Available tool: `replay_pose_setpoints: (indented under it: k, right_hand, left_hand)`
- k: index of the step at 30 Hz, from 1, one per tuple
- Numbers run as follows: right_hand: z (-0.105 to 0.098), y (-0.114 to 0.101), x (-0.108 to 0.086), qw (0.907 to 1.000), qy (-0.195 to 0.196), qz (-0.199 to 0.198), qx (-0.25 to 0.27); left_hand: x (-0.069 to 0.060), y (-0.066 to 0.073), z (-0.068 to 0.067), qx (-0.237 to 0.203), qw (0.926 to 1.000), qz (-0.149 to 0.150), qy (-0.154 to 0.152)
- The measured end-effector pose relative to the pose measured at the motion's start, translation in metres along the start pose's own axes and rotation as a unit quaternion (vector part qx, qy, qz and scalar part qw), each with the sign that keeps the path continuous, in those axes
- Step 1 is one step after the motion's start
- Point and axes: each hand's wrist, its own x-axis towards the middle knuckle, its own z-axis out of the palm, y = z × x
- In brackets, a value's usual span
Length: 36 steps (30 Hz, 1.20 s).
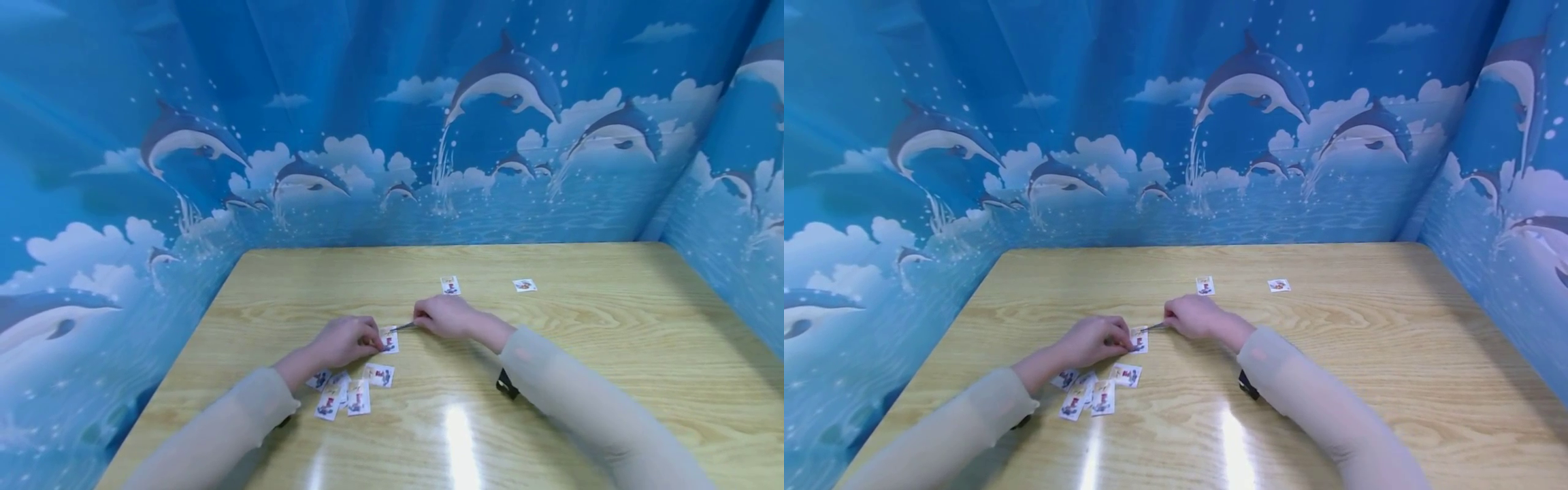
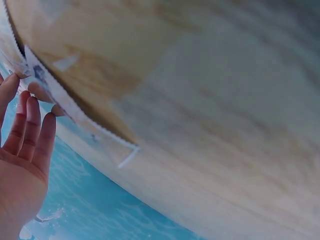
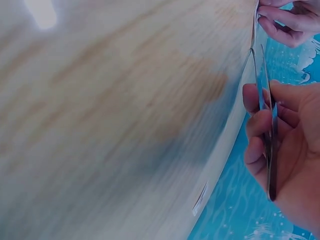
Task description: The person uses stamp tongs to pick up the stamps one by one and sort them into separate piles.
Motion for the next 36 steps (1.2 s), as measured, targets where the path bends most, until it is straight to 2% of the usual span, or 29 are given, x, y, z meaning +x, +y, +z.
replay_pose_setpoints:
  k: [8, 21, 26, 31, 34, 36]
  right_hand:
    - [0.005, 0.003, -0.006, 0.9998, 0.000, 0.008, 0.019]
    - [0.008, 0.000, -0.007, 0.9999, 0.006, 0.003, 0.013]
    - [0.005, 0.004, -0.012, 0.9995, 0.017, 0.009, 0.025]
    - [-0.010, 0.013, -0.024, 0.9985, 0.031, 0.016, 0.042]
    - [-0.021, 0.022, -0.032, 0.9977, 0.046, 0.015, 0.047]
    - [-0.029, 0.030, -0.037, 0.9971, 0.057, 0.015, 0.048]
  left_hand:
    - [0.000, 0.002, -0.002, -0.005, 0.9999, -0.008, 0.006]
    - [0.002, 0.001, -0.003, -0.015, 0.9999, 0.003, 0.006]
    - [-0.007, -0.004, -0.004, -0.045, 0.9989, 0.014, 0.003]
    - [-0.021, -0.002, -0.008, -0.095, 0.9951, 0.021, -0.021]
    - [-0.028, -0.001, -0.007, -0.093, 0.9946, 0.031, -0.033]
    - [-0.030, -0.001, -0.005, -0.077, 0.9958, 0.037, -0.033]
